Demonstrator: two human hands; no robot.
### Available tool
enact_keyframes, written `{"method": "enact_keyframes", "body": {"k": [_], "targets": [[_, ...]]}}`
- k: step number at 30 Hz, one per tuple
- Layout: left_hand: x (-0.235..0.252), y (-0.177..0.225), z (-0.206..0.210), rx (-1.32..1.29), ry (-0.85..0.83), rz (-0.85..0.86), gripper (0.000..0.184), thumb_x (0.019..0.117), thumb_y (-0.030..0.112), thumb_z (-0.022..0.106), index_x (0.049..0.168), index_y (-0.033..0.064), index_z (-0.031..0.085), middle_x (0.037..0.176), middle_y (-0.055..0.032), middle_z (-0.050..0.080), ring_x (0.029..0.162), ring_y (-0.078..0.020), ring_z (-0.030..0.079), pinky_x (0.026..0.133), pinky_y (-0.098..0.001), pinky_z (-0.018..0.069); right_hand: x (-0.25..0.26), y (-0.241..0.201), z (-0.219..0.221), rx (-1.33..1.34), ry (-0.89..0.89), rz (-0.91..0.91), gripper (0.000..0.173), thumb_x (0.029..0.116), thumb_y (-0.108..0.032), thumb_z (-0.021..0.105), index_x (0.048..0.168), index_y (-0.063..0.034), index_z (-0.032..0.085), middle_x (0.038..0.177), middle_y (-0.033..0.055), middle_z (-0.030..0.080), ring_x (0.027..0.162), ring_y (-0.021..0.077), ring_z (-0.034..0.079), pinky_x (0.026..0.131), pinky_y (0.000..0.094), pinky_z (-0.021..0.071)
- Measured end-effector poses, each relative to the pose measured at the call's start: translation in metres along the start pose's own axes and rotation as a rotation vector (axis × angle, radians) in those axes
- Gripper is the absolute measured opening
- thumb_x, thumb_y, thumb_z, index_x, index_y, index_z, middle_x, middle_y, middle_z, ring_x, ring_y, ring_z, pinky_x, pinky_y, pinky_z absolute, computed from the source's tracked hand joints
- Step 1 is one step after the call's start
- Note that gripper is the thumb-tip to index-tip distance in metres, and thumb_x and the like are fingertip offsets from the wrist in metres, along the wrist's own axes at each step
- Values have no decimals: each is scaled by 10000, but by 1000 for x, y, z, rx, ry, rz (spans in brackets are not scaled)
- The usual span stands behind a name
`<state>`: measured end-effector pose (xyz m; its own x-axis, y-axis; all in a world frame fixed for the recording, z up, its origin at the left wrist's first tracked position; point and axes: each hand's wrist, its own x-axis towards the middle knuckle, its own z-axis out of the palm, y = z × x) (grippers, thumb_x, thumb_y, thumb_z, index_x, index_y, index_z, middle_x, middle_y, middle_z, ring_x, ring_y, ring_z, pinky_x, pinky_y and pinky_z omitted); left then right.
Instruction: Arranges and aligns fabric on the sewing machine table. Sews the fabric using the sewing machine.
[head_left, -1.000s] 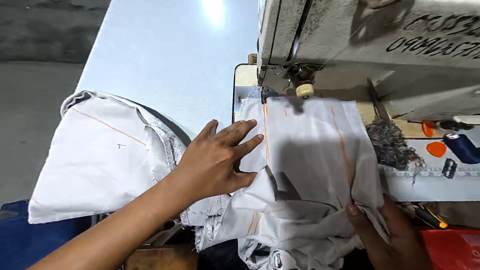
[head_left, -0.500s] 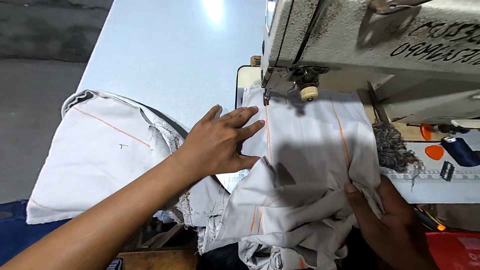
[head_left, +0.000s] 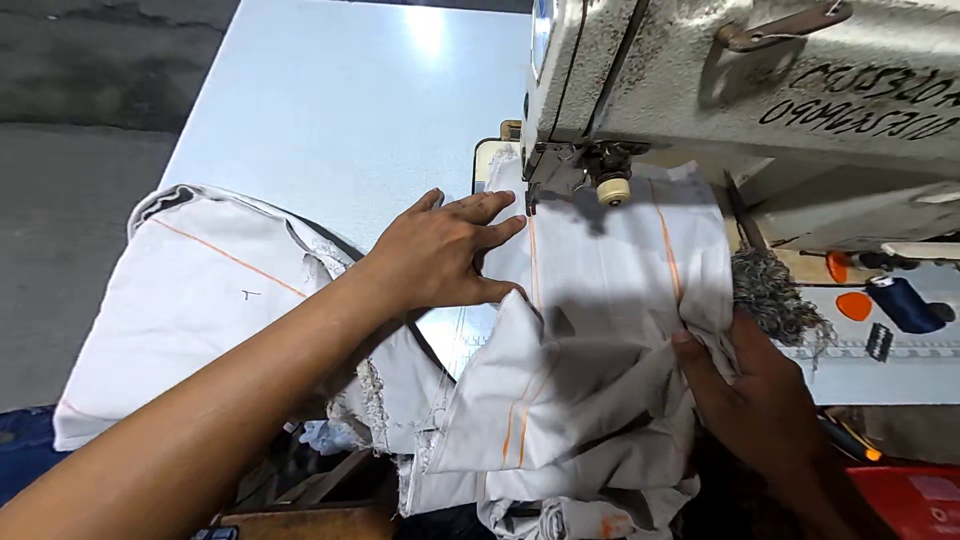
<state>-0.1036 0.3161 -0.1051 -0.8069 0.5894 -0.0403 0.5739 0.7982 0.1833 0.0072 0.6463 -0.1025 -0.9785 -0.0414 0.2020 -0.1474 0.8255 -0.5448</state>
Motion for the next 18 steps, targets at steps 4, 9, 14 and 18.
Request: {"method": "enact_keyframes", "body": {"k": [4, 9, 14, 18], "targets": [[10, -9, -7, -2, -63, -12, 915, 834, 883, 394, 1560, 329, 457, 1665, -5, 351, 1507, -225, 380, 1160, -641, 298, 9, -2, 2, -38, -8, -10, 446, 1005, -353, 529, 1217, 23, 640, 965, 132, 726, 874, 98, 698, 752, 273, 568], [22, -18, -16, -9, -123, -17, 954, 824, 906, 366, 1577, 323, 428, 1671, -14, 337, 1513, -245, 365, 1156, -665, 285, 19, -4, 4, -79, -13, -26, 457, 1011, -359, 524, 1225, 30, 629, 934, 156, 722, 838, 183, 709, 711, 363, 577], [30, -24, -20, 2, -108, -12, 941, 833, 888, 384, 1561, 297, 461, 1645, -41, 382, 1458, -250, 441, 1115, -623, 340, 30, -2, 5, -86, -19, -11, 404, 999, -357, 527, 1189, -17, 633, 906, 126, 713, 818, 171, 703, 690, 362, 568], [38, -30, -25, 20, -129, -16, 943, 833, 892, 388, 1559, 295, 465, 1640, -44, 393, 1458, -266, 444, 1130, -633, 323, 39, -4, 4, -70, -54, 40, 375, 993, -381, 523, 1174, -70, 626, 880, 77, 697, 822, 136, 689, 694, 355, 554]]}}
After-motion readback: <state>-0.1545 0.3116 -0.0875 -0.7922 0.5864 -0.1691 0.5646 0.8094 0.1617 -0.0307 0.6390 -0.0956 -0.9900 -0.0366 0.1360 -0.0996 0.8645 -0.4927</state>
